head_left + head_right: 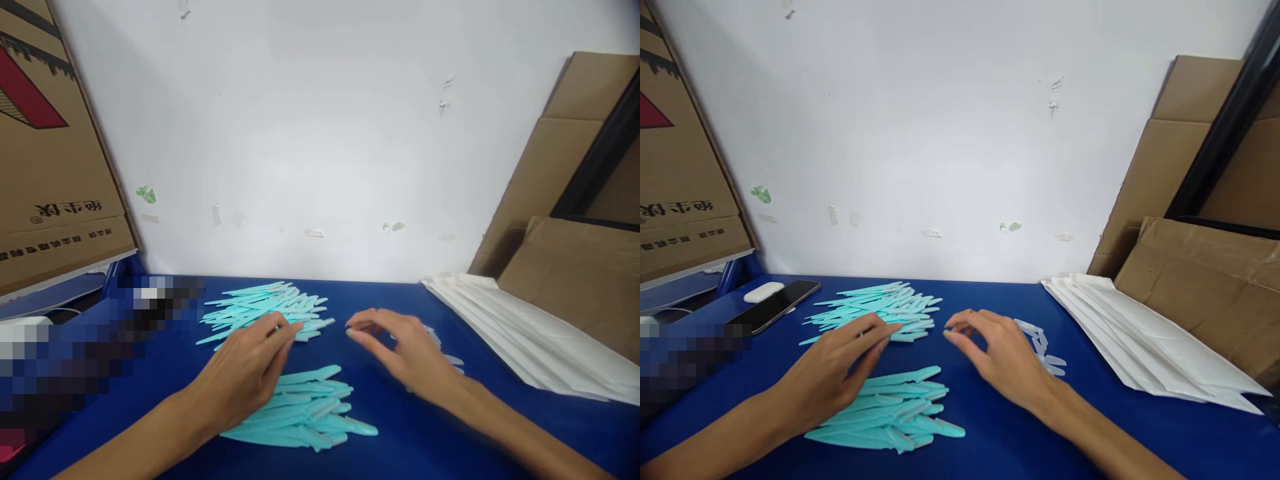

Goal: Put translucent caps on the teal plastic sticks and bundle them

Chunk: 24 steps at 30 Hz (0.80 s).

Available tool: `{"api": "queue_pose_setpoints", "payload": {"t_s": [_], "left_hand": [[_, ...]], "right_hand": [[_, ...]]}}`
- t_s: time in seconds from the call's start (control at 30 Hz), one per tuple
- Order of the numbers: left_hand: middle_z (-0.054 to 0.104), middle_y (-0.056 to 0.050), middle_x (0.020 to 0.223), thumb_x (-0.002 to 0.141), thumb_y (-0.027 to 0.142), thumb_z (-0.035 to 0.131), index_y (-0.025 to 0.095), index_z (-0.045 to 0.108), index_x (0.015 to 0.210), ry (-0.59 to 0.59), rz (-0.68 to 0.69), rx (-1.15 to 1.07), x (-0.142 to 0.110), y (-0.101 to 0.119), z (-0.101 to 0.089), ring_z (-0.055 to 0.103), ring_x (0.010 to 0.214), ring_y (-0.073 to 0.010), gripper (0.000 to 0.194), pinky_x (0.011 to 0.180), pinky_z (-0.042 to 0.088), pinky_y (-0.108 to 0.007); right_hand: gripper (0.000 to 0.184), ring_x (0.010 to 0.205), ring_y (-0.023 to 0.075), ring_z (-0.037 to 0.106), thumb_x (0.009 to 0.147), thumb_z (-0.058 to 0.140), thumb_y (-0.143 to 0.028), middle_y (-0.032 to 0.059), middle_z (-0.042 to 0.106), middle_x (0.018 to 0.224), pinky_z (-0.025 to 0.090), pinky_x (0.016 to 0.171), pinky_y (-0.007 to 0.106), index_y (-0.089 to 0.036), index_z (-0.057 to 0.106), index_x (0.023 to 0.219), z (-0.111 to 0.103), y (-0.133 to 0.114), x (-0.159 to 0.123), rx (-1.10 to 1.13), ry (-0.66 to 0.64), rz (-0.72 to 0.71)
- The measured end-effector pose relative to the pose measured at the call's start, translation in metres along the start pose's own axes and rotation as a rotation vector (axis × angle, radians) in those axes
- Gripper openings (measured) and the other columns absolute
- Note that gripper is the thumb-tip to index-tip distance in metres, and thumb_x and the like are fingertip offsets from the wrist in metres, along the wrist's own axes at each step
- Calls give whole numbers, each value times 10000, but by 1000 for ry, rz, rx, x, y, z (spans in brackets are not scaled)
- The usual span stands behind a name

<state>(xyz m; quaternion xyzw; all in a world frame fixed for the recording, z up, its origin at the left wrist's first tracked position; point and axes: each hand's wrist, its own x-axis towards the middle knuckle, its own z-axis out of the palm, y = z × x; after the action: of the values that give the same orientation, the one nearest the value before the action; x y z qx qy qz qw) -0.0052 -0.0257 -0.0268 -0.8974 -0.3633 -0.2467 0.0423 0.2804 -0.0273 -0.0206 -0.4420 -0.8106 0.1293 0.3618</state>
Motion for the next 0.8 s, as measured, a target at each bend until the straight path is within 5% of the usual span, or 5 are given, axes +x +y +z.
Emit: {"api": "queue_pose_setpoints", "payload": {"t_s": [0.13,0.23,0.37,0.57,0.8], "left_hand": [[608,-128,1078,1032,165,277,150,547,1340,-36,-119,232,5,-27,-6,589,817,-217,410,656,475,-325],[628,-146,1031,1026,160,281,128,608,1272,-63,-143,337,7,-45,-6,577,898,-263,410,725,487,-374],[635,-148,1007,1031,207,314,132,658,1195,-109,-184,357,6,-54,-3,565,928,-291,388,765,483,-417],[613,-116,1094,1050,308,378,182,654,1172,-85,-119,179,6,-38,-7,540,979,-273,327,843,466,-433],[663,-36,985,1007,335,559,251,698,1018,-324,-3,-227,4,-4,-16,605,896,-195,163,804,487,-311]], "right_hand": [[219,930,250,693,994,530,-362,48,757,1023,508,822,373,-265,706,1079,-29,26,7,-363,-131,-23],[220,831,235,708,985,540,-374,28,771,950,504,741,341,-275,737,997,-48,42,10,-441,-292,-2],[199,762,254,719,903,647,-419,43,780,880,483,631,316,-271,765,964,-60,56,8,-497,-325,94],[126,689,232,698,876,617,-275,32,748,754,413,579,293,-251,735,840,-60,68,4,-498,-423,141],[135,678,197,643,934,539,-214,7,709,789,354,588,290,-236,611,822,-46,61,5,-471,-432,34]]}}
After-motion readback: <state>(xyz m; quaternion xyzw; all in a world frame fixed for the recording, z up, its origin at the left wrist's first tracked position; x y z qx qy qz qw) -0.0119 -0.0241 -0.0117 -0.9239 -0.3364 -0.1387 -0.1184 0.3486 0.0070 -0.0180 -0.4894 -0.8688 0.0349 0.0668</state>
